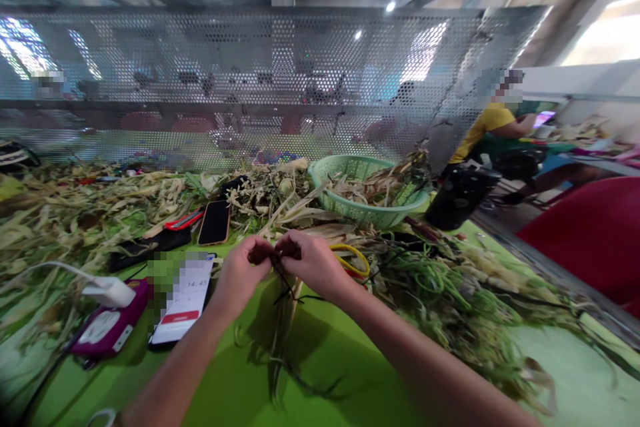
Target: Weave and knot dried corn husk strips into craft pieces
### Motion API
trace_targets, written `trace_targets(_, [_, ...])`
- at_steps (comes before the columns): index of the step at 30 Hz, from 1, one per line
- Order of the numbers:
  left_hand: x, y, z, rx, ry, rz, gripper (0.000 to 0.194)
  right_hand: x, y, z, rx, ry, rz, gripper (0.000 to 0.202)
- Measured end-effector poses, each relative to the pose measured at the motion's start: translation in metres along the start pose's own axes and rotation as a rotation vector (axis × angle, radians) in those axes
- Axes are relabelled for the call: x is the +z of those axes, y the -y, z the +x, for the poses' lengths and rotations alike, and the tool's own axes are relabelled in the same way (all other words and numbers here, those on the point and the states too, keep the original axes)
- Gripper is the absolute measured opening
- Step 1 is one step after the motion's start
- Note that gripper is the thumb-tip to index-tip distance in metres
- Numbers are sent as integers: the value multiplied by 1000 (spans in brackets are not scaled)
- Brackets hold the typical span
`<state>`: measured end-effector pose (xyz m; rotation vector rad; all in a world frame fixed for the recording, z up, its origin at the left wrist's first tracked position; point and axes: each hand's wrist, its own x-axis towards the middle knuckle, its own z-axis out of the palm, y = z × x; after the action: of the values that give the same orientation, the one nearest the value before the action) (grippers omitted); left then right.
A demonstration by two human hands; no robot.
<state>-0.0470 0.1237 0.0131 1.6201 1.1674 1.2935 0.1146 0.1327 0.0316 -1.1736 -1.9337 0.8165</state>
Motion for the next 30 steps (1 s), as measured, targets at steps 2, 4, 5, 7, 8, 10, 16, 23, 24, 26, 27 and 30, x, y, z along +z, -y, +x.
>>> trace_targets(2, [0,-3,-3,87,-42,127,21,4,-5,1,40,-8,99,23])
trace_targets(4, [1,-5,-5,175,-88,226,23,7,-7,2,92,-5,225,23])
trace_targets(5, [1,-5,-6,210,-105,269,24,7,-7,3,117,-3,286,22])
trace_targets(7, [2,-6,-7,263,-122,346,25,8,-5,4,161,-1,385,22])
trace_targets(8, [1,-6,-8,281,-122,367,25,7,-4,4,177,1,421,22])
trace_targets(10, [1,-6,-8,307,-117,372,24,6,-1,4,193,3,467,21])
trace_targets(16, [0,-11,-9,361,-114,276,27,3,3,4,158,9,445,16])
trace_targets(23, [1,-7,-8,384,-99,283,24,0,-3,4,85,20,308,14])
trace_targets(24, [0,-6,-7,379,-103,282,23,0,-4,3,69,12,279,13])
trace_targets(26, [0,-5,-7,367,-106,278,22,1,-6,2,35,-3,219,12])
trace_targets(27, [0,-5,-7,361,-107,275,21,1,-7,1,21,-13,189,12])
trace_targets(30, [0,-7,-7,331,-113,259,21,1,-6,1,5,-47,137,11])
